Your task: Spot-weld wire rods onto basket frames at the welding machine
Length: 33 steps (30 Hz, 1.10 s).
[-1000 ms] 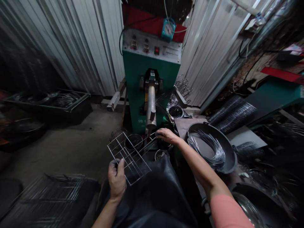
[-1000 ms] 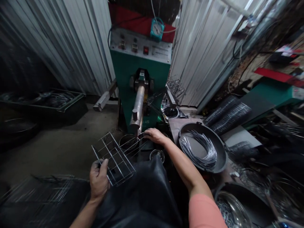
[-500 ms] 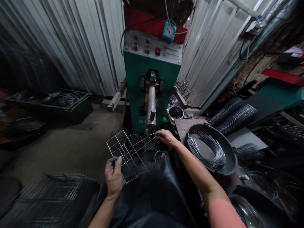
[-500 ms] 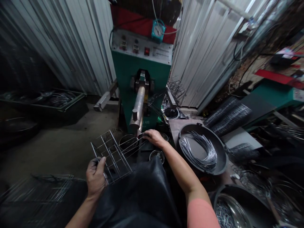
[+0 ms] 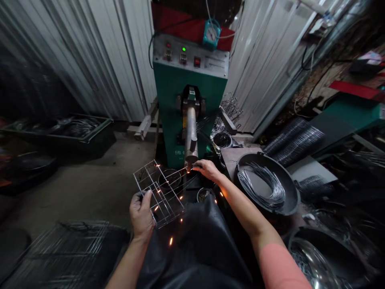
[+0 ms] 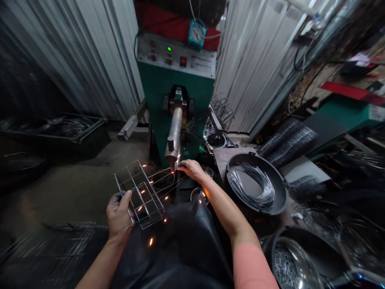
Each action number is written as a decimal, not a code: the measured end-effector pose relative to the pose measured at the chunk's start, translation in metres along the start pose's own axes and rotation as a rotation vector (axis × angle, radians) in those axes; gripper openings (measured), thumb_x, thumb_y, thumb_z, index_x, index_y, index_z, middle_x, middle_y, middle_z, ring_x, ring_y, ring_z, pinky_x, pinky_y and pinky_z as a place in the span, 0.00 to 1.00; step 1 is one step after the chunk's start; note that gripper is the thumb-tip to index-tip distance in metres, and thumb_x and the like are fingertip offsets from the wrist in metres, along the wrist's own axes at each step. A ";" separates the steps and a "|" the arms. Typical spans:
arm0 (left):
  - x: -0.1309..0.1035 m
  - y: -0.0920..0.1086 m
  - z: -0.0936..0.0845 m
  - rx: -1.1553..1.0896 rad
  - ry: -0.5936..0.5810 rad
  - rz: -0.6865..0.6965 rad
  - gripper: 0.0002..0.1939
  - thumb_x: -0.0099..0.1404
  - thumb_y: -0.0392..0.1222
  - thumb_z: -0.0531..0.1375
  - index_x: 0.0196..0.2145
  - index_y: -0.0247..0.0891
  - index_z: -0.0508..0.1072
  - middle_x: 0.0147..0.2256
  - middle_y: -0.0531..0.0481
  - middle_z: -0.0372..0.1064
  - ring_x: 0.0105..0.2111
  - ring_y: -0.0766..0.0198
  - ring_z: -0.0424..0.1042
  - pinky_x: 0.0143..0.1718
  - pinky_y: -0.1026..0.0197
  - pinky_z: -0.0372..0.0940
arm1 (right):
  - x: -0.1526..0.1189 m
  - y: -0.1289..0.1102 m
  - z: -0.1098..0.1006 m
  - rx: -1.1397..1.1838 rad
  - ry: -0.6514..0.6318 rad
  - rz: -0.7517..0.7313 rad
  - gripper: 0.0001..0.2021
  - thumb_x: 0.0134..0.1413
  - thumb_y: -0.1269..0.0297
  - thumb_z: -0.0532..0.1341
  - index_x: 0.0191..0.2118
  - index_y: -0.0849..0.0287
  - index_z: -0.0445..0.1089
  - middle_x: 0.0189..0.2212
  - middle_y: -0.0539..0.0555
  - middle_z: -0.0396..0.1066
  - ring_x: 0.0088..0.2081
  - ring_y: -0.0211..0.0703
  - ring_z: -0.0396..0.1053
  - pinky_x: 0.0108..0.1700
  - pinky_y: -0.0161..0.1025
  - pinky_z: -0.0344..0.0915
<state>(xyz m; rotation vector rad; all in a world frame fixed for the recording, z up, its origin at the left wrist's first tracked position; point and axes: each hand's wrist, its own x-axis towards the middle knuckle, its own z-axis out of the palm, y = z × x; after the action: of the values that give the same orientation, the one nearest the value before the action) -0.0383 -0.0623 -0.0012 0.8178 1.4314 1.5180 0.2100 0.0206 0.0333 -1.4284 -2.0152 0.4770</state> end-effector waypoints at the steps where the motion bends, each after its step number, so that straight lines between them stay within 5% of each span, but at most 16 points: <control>1: 0.003 -0.001 -0.001 0.009 -0.008 0.016 0.14 0.53 0.51 0.59 0.28 0.39 0.64 0.23 0.58 0.58 0.22 0.70 0.59 0.25 0.66 0.56 | 0.000 -0.001 0.000 0.020 0.005 0.007 0.03 0.47 0.63 0.65 0.29 0.54 0.75 0.28 0.50 0.73 0.33 0.40 0.69 0.36 0.33 0.60; 4: 0.012 -0.006 -0.002 0.004 -0.050 0.085 0.13 0.52 0.51 0.60 0.26 0.38 0.63 0.23 0.57 0.58 0.23 0.69 0.59 0.27 0.66 0.57 | -0.007 -0.008 -0.002 0.106 0.049 0.016 0.03 0.47 0.63 0.65 0.30 0.54 0.75 0.31 0.51 0.74 0.36 0.41 0.70 0.40 0.36 0.62; 8: 0.017 -0.015 -0.013 -0.015 -0.145 0.144 0.12 0.52 0.49 0.61 0.26 0.39 0.65 0.25 0.56 0.60 0.26 0.68 0.59 0.32 0.65 0.57 | -0.052 -0.019 -0.007 0.223 0.288 0.038 0.08 0.52 0.62 0.61 0.38 0.52 0.74 0.41 0.52 0.73 0.45 0.44 0.69 0.49 0.41 0.62; 14: -0.025 -0.021 -0.050 0.136 -0.376 0.240 0.09 0.53 0.46 0.62 0.27 0.41 0.66 0.28 0.52 0.64 0.41 0.58 0.67 0.46 0.59 0.57 | -0.197 0.004 -0.034 0.049 0.500 0.366 0.12 0.52 0.59 0.56 0.38 0.56 0.73 0.37 0.57 0.74 0.40 0.48 0.71 0.46 0.45 0.65; 18: -0.057 -0.010 -0.065 0.100 -0.452 0.222 0.08 0.54 0.44 0.62 0.27 0.41 0.66 0.31 0.52 0.64 0.48 0.55 0.65 0.55 0.54 0.53 | -0.314 0.037 -0.090 -0.417 0.603 0.875 0.13 0.49 0.66 0.54 0.38 0.58 0.73 0.37 0.62 0.74 0.40 0.53 0.71 0.44 0.48 0.65; 21: -0.067 0.004 -0.069 -0.069 -0.378 0.148 0.07 0.55 0.44 0.62 0.26 0.41 0.67 0.30 0.54 0.63 0.41 0.62 0.66 0.56 0.54 0.54 | -0.390 0.061 -0.125 -0.629 0.390 1.311 0.08 0.42 0.72 0.57 0.28 0.58 0.74 0.30 0.66 0.74 0.34 0.57 0.72 0.35 0.49 0.66; 23: -0.066 0.013 -0.072 -0.214 -0.298 0.007 0.08 0.56 0.44 0.62 0.25 0.40 0.66 0.28 0.56 0.61 0.34 0.67 0.65 0.54 0.54 0.57 | -0.426 0.075 -0.131 -0.573 0.207 1.474 0.07 0.36 0.75 0.59 0.18 0.57 0.70 0.26 0.63 0.74 0.31 0.56 0.73 0.30 0.46 0.66; 27: -0.058 0.019 -0.085 -0.431 -0.179 -0.423 0.10 0.58 0.42 0.58 0.22 0.38 0.64 0.22 0.56 0.57 0.25 0.67 0.61 0.44 0.50 0.67 | -0.471 0.099 -0.114 -0.460 -0.016 1.469 0.15 0.32 0.78 0.60 0.08 0.57 0.58 0.19 0.58 0.71 0.30 0.54 0.74 0.31 0.43 0.67; 30: -0.052 0.012 -0.095 -0.534 -0.072 -0.709 0.10 0.61 0.36 0.51 0.22 0.37 0.62 0.19 0.56 0.55 0.21 0.68 0.59 0.37 0.49 0.70 | -0.486 0.113 -0.101 -0.485 -0.079 1.385 0.14 0.37 0.74 0.60 0.10 0.57 0.59 0.21 0.60 0.73 0.32 0.55 0.74 0.34 0.42 0.68; 33: -0.049 -0.001 -0.102 -0.622 -0.115 -0.851 0.10 0.62 0.34 0.50 0.23 0.36 0.62 0.19 0.56 0.54 0.20 0.68 0.59 0.36 0.49 0.70 | -0.492 0.122 -0.099 -0.481 -0.173 1.350 0.13 0.40 0.71 0.59 0.12 0.56 0.61 0.22 0.59 0.74 0.34 0.55 0.74 0.35 0.43 0.69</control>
<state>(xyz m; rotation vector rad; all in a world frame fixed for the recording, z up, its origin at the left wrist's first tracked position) -0.1100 -0.1494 -0.0095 -0.0998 0.9275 1.0960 0.4741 -0.4015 -0.1024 -3.0385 -0.9877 0.6555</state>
